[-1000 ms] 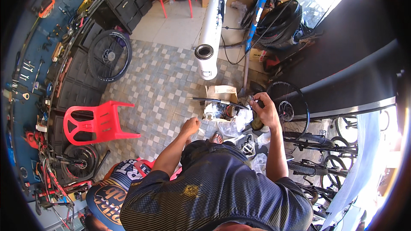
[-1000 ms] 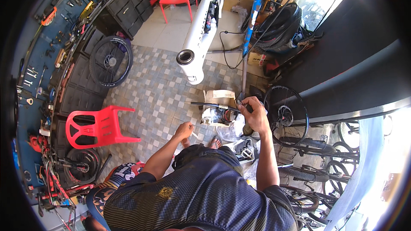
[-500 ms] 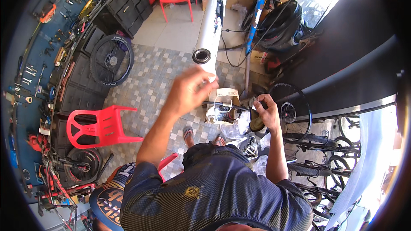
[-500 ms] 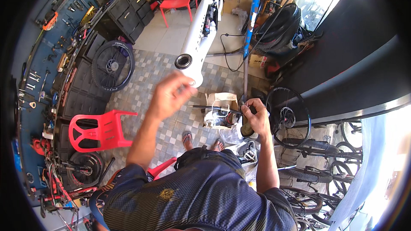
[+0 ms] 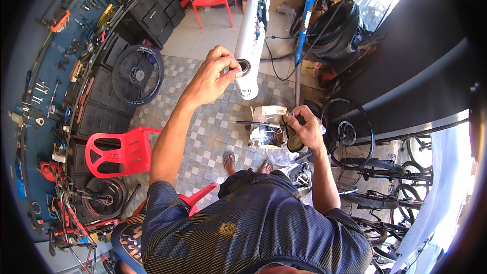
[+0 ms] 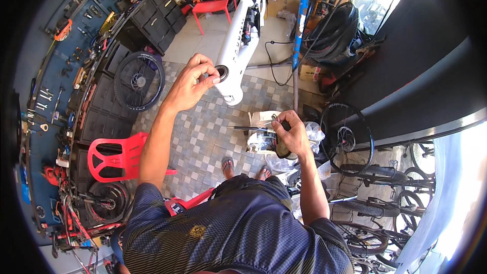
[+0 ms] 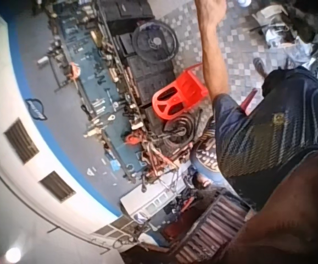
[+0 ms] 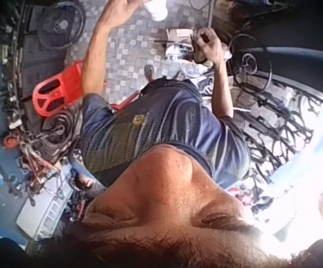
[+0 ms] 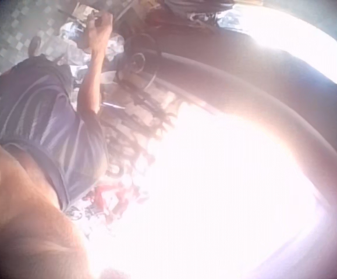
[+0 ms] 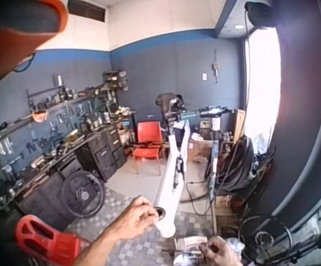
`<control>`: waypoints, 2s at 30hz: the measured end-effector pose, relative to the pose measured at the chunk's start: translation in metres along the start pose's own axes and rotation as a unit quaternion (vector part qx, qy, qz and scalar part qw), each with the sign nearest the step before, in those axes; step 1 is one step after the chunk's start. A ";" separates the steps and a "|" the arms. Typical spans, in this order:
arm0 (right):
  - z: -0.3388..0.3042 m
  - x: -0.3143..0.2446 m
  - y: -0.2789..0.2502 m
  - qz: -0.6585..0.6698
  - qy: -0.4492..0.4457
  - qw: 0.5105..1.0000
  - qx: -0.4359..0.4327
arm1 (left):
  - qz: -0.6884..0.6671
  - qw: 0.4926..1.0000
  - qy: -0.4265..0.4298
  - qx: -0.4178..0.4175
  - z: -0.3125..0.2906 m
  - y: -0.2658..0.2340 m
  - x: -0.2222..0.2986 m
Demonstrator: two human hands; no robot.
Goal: The person cleans the inside of a white bicycle frame's head tube using a rag. They apply a liquid from a bottle to the rag and wipe the interior surfaces repeatedly.
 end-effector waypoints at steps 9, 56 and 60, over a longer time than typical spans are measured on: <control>-0.003 0.014 -0.001 0.012 0.043 0.999 -0.005 | -0.580 0.792 -0.150 0.118 -0.002 -0.013 -0.045; -0.016 0.011 0.018 0.086 0.171 0.979 -0.074 | -0.871 0.476 -0.048 0.111 -0.060 0.221 -0.120; -0.015 0.009 0.019 0.094 0.160 0.980 -0.071 | -0.862 0.488 -0.069 0.120 -0.065 0.218 -0.114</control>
Point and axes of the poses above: each hand's wrist, its own z-axis towards the middle knuckle, its own y-axis out of the palm, x = y × z, the point moved 4 cm from there along z, towards the middle knuckle, and after that the axes turned 1 degree about z, right-handed, at the moved point
